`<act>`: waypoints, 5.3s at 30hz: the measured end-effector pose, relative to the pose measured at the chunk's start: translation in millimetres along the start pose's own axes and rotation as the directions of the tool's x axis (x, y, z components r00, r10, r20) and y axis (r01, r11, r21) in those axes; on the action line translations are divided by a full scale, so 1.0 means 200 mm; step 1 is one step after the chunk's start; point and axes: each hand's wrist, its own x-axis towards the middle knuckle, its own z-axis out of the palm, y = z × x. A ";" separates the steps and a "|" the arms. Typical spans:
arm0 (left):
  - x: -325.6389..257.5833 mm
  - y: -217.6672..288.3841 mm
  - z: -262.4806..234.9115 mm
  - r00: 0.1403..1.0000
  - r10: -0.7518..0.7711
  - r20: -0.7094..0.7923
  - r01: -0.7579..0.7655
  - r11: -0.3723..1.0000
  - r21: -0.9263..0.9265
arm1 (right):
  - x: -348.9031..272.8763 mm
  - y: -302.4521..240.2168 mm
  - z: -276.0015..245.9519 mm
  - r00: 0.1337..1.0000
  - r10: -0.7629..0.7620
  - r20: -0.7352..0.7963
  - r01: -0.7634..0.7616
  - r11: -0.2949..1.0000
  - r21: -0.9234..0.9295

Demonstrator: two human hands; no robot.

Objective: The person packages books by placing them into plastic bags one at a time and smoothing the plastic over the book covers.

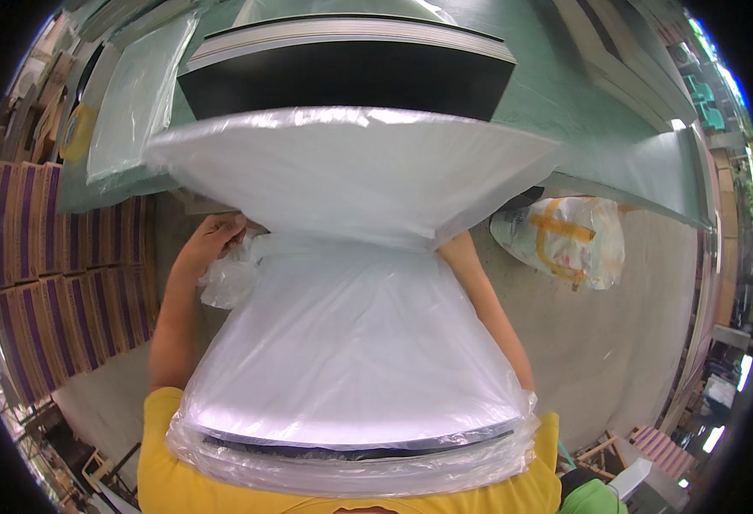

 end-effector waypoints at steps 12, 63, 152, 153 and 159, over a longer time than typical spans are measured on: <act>-0.10 -0.07 0.10 0.997 0.032 0.076 -0.034 0.999 0.020 | -0.18 -0.14 -0.12 0.902 -0.267 0.340 0.367 0.887 -0.278; -0.58 0.49 0.31 0.340 0.465 0.817 -0.469 0.837 -0.281 | -0.74 -1.07 -0.14 -0.449 -0.423 0.787 0.412 0.684 0.602; -0.16 0.62 0.54 0.772 0.636 0.001 -0.635 0.771 0.049 | -0.35 -1.02 0.07 0.772 -0.400 0.494 -0.032 0.752 0.659; -0.15 0.63 0.51 0.788 0.616 0.014 -0.616 0.787 0.034 | -0.35 -1.04 0.06 0.781 -0.459 0.424 0.000 0.678 0.735; 0.10 -0.46 0.02 0.953 0.148 -0.266 -0.149 0.989 0.016 | -0.27 -0.86 -0.27 0.869 -0.467 0.163 -0.158 0.051 0.986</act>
